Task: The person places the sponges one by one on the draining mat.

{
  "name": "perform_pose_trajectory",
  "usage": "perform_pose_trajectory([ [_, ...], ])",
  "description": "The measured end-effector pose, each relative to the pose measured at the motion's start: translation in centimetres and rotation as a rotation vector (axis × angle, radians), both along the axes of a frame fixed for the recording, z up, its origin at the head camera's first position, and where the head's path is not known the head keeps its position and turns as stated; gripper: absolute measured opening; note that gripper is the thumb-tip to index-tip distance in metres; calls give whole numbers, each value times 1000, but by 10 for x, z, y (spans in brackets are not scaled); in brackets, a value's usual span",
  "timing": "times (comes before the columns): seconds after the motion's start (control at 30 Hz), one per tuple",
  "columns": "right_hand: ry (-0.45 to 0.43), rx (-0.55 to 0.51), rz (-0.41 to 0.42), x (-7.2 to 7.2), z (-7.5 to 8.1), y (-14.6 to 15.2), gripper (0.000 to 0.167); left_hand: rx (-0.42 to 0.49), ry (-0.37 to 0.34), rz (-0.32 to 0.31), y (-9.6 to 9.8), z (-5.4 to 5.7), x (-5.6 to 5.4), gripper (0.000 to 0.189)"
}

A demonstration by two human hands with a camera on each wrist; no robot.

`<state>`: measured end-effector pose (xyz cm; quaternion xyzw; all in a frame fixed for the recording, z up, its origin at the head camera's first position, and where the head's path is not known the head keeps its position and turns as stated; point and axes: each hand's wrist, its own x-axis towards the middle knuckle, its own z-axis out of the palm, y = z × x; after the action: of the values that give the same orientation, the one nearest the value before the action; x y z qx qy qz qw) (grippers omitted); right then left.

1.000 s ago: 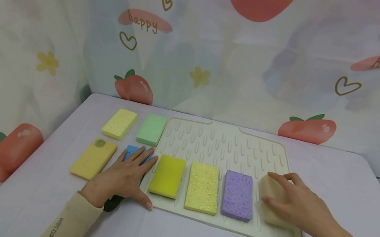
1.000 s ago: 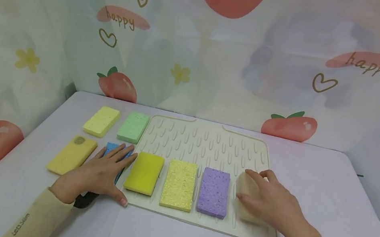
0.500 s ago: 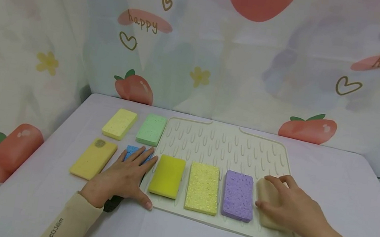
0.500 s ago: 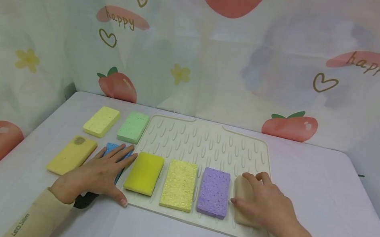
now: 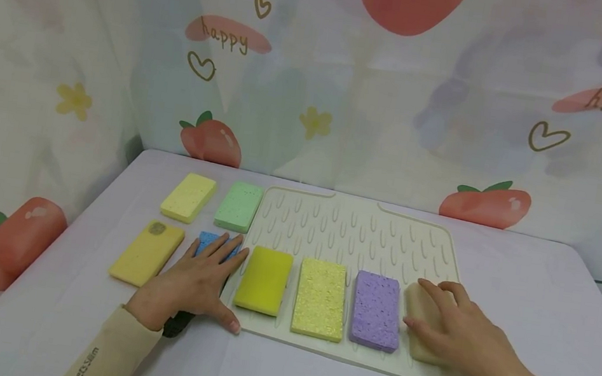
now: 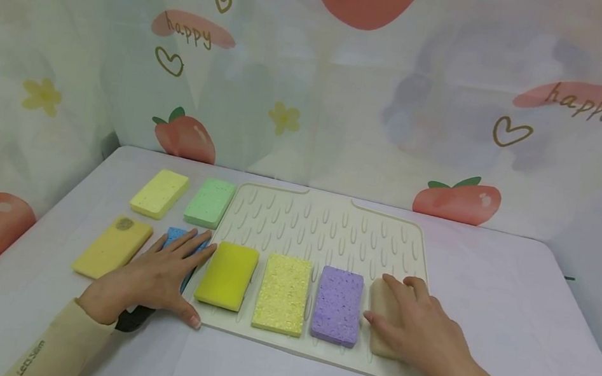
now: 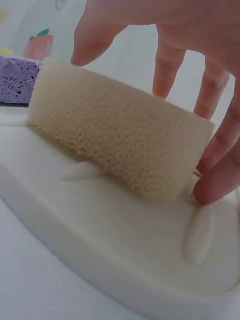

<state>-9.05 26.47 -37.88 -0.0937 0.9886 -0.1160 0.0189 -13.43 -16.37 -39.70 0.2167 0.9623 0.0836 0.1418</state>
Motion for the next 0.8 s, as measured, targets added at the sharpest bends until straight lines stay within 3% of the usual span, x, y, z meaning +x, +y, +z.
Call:
perform_pose_trajectory([
  [0.37, -98, -84, -33, -4, 13, 17, 65, 1, -1, -2, 0, -1, -1, 132],
  [0.53, -55, -126, -32, -15, 16, 30, 58, 1, 0, 1, 0, -1, 0, 132],
  [0.8, 73, -144, 44, -36, 3, 51, 40, 0, -9, 11, 0, -2, -1, 133],
])
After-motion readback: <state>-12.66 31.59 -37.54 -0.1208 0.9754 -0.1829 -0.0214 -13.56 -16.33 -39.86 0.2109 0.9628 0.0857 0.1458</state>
